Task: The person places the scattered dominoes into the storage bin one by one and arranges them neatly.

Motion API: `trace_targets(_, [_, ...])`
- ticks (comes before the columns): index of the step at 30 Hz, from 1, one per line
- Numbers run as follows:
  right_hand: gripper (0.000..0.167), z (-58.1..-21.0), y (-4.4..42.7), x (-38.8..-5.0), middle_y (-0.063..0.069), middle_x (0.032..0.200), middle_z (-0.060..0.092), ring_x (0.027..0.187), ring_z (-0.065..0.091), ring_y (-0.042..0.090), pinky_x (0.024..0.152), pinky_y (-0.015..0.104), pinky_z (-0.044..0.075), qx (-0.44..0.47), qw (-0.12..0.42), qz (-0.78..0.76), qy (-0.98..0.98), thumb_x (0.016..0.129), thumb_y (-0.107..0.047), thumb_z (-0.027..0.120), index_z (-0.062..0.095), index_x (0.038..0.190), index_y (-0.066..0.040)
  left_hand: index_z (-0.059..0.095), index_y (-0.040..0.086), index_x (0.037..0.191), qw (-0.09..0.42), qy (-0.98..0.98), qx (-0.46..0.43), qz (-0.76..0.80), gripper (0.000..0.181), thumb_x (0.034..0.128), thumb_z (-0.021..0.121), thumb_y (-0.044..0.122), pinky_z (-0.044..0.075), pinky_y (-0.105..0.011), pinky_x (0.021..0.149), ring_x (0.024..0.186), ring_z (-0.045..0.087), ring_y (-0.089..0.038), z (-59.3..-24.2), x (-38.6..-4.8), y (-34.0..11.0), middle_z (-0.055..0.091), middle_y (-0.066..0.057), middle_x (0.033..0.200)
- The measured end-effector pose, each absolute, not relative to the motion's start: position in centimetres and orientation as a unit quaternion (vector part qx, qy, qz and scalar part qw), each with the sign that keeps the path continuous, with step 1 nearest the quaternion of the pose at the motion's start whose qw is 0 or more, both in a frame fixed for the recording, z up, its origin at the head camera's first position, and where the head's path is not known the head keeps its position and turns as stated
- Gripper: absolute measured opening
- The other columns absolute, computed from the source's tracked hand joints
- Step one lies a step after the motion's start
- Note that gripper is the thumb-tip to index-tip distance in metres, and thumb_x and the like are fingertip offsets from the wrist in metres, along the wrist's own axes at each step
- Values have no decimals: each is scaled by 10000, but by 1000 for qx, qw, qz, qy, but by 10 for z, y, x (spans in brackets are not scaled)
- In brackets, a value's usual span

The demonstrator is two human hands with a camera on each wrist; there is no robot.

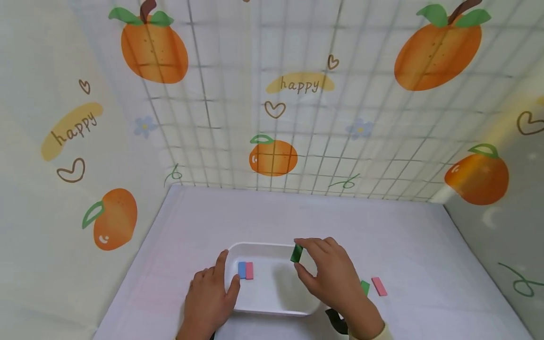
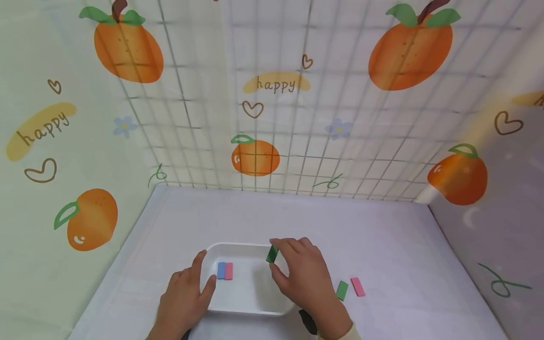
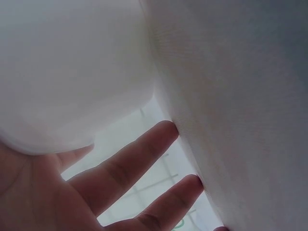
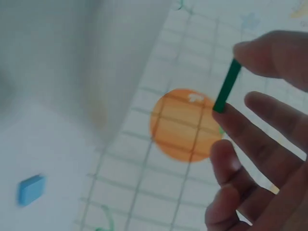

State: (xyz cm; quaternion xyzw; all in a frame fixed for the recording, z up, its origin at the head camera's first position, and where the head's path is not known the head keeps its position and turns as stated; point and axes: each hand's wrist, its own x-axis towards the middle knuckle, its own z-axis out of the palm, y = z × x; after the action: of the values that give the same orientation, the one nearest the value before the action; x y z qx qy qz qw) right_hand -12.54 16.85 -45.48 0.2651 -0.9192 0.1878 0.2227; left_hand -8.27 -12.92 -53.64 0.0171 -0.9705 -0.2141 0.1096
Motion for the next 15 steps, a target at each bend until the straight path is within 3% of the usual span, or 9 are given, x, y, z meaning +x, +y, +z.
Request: trace_targets(15, [522,-440,110,-159,-115,1210,728,963,606,140,840,366,530,318,189,177,-912,838,-325,876,710,1326,-244,388,247,1619,90,-976,34,-194,716,1012,561,584,489,-588,1002,1166,613,-415,-541,-88,-129,721,-133,1182])
